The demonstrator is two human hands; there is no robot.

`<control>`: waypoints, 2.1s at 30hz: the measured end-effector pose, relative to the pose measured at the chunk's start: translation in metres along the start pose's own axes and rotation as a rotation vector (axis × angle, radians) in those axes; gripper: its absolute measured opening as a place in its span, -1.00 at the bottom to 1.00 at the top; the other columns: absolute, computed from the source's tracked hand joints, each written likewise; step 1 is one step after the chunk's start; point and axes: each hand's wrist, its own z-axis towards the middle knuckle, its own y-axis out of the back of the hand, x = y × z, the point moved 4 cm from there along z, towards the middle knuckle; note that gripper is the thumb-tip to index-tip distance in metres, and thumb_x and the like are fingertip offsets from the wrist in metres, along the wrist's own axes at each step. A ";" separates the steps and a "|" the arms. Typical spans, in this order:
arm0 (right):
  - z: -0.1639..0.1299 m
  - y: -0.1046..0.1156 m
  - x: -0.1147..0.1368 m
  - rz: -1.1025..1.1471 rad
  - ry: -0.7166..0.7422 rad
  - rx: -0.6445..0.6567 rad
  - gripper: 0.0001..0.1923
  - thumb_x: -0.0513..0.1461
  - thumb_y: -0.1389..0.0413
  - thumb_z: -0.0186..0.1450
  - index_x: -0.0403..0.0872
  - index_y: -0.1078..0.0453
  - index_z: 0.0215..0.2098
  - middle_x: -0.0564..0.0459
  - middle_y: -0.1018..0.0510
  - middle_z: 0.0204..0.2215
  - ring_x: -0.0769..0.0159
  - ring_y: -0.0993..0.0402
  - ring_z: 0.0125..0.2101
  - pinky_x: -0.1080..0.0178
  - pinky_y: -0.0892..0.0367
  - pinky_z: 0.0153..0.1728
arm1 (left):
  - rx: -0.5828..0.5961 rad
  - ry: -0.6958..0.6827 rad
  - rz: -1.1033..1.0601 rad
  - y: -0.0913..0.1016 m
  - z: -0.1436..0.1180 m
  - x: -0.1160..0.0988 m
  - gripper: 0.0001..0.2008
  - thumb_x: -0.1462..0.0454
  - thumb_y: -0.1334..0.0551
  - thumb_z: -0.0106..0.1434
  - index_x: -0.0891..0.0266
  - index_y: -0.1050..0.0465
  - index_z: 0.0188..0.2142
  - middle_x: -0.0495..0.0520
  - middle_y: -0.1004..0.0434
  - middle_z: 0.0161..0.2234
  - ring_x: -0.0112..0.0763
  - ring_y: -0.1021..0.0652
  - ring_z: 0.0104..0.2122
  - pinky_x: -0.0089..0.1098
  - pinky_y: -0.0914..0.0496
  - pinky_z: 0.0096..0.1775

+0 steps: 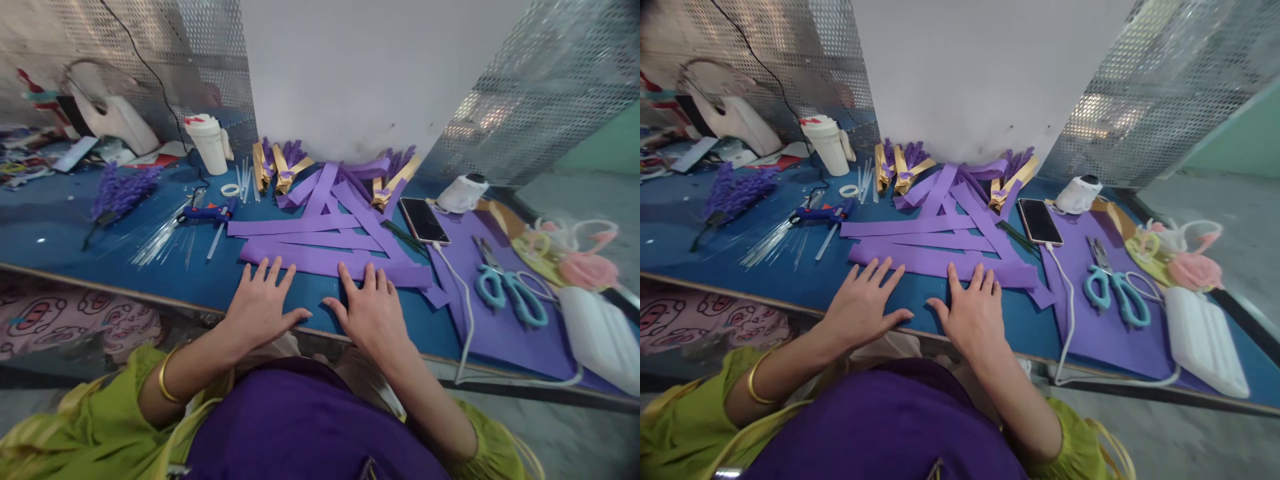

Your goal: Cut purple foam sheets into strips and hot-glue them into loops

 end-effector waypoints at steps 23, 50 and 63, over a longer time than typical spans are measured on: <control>0.000 -0.001 0.000 0.011 0.006 -0.024 -0.26 0.14 0.08 0.41 -0.06 -0.16 0.40 -0.47 -0.30 0.23 -0.35 -0.26 0.18 -0.20 -0.22 0.08 | -0.142 0.261 -0.343 0.011 0.010 0.105 -0.61 0.05 -0.21 0.31 0.20 -0.50 0.02 0.18 -0.58 0.06 -0.08 -0.56 0.04 -0.11 -0.41 0.10; -0.001 -0.003 -0.001 -0.008 -0.015 0.058 -0.26 0.15 0.08 0.41 -0.03 -0.09 0.43 -0.45 -0.22 0.31 -0.34 -0.19 0.25 -0.16 -0.17 0.14 | -0.149 0.147 -0.208 -0.014 0.047 0.126 -0.59 -0.07 -0.25 0.22 0.23 -0.42 -0.47 0.19 -0.55 -0.27 -0.13 -0.50 -0.22 -0.21 -0.33 -0.15; -0.001 -0.002 -0.001 0.007 -0.013 0.033 -0.27 0.14 0.08 0.42 -0.05 -0.12 0.42 -0.44 -0.25 0.29 -0.33 -0.19 0.25 -0.17 -0.18 0.14 | -0.098 0.270 -0.149 -0.009 0.041 0.120 -0.64 0.07 -0.22 0.25 0.16 -0.19 -0.55 0.17 -0.50 -0.31 -0.13 -0.48 -0.24 -0.18 -0.32 -0.16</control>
